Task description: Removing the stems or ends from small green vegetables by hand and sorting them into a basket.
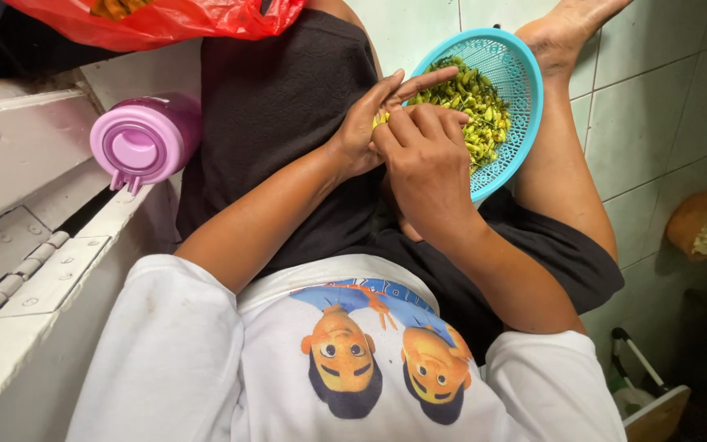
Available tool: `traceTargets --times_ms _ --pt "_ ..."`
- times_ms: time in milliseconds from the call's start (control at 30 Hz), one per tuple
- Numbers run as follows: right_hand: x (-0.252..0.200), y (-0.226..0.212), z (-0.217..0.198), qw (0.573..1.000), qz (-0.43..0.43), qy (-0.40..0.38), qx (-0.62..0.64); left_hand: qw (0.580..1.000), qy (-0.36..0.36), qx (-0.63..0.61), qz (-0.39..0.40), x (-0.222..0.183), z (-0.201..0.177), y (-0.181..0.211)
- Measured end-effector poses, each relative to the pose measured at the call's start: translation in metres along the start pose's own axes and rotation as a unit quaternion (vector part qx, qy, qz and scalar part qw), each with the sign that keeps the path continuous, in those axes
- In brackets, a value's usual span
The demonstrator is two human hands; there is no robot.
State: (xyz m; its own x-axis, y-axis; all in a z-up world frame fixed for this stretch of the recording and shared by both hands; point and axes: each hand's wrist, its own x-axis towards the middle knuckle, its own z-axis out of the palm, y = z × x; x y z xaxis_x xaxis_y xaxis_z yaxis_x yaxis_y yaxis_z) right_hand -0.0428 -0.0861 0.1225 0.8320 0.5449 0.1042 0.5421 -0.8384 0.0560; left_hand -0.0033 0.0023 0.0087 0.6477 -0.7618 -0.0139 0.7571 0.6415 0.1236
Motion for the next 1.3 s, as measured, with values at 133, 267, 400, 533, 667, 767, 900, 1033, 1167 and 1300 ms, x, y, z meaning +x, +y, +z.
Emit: traceTargets --times_ms 133,267,400,533,667,767,900,1033,1167,1300 --pt "-0.006 -0.004 0.013 0.998 -0.023 -0.006 0.053 0.998 -0.026 -0.050 -0.018 0.008 -0.019 -0.007" --pt "-0.009 -0.013 -0.006 0.996 0.041 -0.025 0.069 0.996 -0.014 -0.071 -0.049 0.005 -0.007 -0.002" --pt "-0.033 0.005 -0.035 0.941 0.120 -0.058 0.311 0.992 0.019 -0.104 -0.063 0.004 -0.006 0.003" --pt "-0.084 0.056 -0.017 0.902 0.240 -0.023 0.359 0.992 0.034 -0.113 -0.055 0.003 -0.001 0.006" --pt "-0.151 0.092 0.043 0.908 0.346 -0.004 0.237 0.990 0.041 -0.122 -0.056 0.004 -0.003 0.005" --pt "-0.145 0.061 0.052 0.863 0.392 -0.030 0.318 0.992 0.051 -0.107 -0.048 0.001 -0.003 0.007" --pt "-0.164 0.007 0.081 0.722 0.448 -0.166 0.501 0.994 0.028 -0.097 -0.027 0.002 -0.005 0.004" --pt "-0.222 -0.014 0.159 0.795 0.340 -0.304 0.400 0.997 0.046 -0.044 -0.035 0.005 -0.002 0.005" --pt "-0.235 -0.036 0.200 0.807 0.366 -0.271 0.376 0.994 0.094 -0.042 -0.043 0.006 -0.018 -0.002" --pt "-0.232 -0.045 0.220 0.846 0.365 -0.240 0.307 0.992 0.109 -0.041 -0.042 0.005 -0.023 -0.003"
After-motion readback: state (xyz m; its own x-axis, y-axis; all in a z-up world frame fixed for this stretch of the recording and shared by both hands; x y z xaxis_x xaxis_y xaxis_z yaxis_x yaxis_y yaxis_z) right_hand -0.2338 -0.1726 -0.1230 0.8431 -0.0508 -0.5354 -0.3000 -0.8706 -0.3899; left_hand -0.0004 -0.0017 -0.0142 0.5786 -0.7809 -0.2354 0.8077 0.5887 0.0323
